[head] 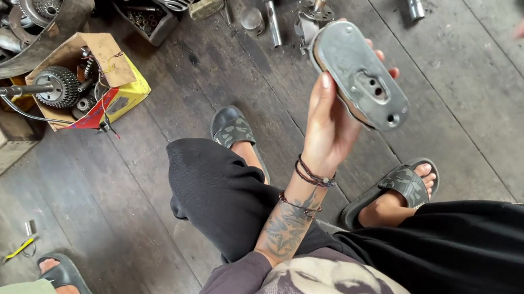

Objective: Cleaning a motorcycle engine component using a wire brush

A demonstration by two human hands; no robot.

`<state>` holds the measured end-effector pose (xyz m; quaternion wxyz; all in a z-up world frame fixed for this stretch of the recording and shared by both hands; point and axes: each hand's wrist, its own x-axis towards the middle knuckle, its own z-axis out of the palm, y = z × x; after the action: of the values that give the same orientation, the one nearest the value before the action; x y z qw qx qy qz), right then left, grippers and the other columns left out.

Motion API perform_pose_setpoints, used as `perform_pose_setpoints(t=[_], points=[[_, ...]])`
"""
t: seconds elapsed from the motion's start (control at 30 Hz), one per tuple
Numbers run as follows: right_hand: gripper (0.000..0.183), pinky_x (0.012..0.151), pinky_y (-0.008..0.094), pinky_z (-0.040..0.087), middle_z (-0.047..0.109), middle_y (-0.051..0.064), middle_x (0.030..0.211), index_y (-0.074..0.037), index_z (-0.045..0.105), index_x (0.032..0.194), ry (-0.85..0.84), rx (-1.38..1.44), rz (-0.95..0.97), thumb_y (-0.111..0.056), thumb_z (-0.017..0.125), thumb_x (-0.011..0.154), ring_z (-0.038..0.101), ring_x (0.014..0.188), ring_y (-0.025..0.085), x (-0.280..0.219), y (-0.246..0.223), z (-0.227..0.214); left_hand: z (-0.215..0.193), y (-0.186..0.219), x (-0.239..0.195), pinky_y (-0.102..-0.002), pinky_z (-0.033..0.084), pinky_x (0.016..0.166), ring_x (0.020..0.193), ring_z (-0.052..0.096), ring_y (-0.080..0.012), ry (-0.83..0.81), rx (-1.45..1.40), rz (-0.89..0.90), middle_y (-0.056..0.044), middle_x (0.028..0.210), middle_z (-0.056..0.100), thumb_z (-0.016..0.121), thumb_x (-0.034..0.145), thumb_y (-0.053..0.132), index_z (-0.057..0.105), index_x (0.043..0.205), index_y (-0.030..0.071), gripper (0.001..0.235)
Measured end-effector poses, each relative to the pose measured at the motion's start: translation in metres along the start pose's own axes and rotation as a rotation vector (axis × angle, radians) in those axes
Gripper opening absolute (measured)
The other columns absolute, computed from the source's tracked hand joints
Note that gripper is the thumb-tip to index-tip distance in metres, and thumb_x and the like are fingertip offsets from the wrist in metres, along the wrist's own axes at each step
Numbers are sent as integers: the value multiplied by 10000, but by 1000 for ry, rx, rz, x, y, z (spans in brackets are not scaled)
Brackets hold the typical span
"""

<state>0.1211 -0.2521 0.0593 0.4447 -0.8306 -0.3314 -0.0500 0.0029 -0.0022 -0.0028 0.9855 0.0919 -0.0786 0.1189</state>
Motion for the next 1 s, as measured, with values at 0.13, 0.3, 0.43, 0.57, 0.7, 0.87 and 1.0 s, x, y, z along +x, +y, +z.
perform_pose_setpoints(t=[0.13,0.3,0.43,0.57,0.7,0.87,1.0], points=[[304,500,274,345,612,90,870,43,677,1147,-269,11,271,-243,589,1093,452,602,138,2,-41,41,-19,-12,5,-605,262,1285,1461,463,-310,77,-183,50,-152,1568,494,515,1161,301,290,1675,75,604],[545,586,272,192,350,-44,629,-54,712,1130,-319,143,492,-549,594,933,291,584,105,-12,-53,71,-20,-24,6,-639,252,1262,1407,502,-371,107,-307,114,-200,1539,500,554,1026,217,401,1575,-22,618],[272,410,220,213,443,-21,630,12,654,1060,-300,424,583,-253,670,1001,316,474,71,-9,-58,59,4,-21,6,-608,307,1253,1435,458,-405,17,-237,107,-241,1507,504,530,1046,489,508,1503,42,640],[304,518,182,297,616,72,934,40,654,1149,-205,344,244,-245,692,1049,416,618,93,-5,-47,40,17,-9,3,-694,292,1270,1658,236,-382,-161,-216,-192,-213,1715,367,524,1028,827,633,1471,161,807],[338,505,221,290,633,137,978,115,686,1248,-172,106,41,-197,734,1126,442,634,133,1,-56,16,60,5,8,-797,317,1236,1612,322,-439,-293,-126,-313,-225,1764,246,366,1011,921,592,1567,256,896],[410,725,266,350,570,55,999,-29,567,1067,-116,-50,53,-138,841,1351,499,851,134,-1,-33,-6,129,28,17,-923,129,1215,1551,272,-550,472,-153,-473,-343,1660,314,331,825,740,339,1567,-47,1082],[401,651,280,243,570,77,960,32,608,1097,-71,-82,-57,-158,850,1353,403,734,134,9,-58,-2,105,28,25,-923,115,1216,1568,274,-510,461,-181,-478,-286,1655,331,362,857,695,355,1585,46,976]])
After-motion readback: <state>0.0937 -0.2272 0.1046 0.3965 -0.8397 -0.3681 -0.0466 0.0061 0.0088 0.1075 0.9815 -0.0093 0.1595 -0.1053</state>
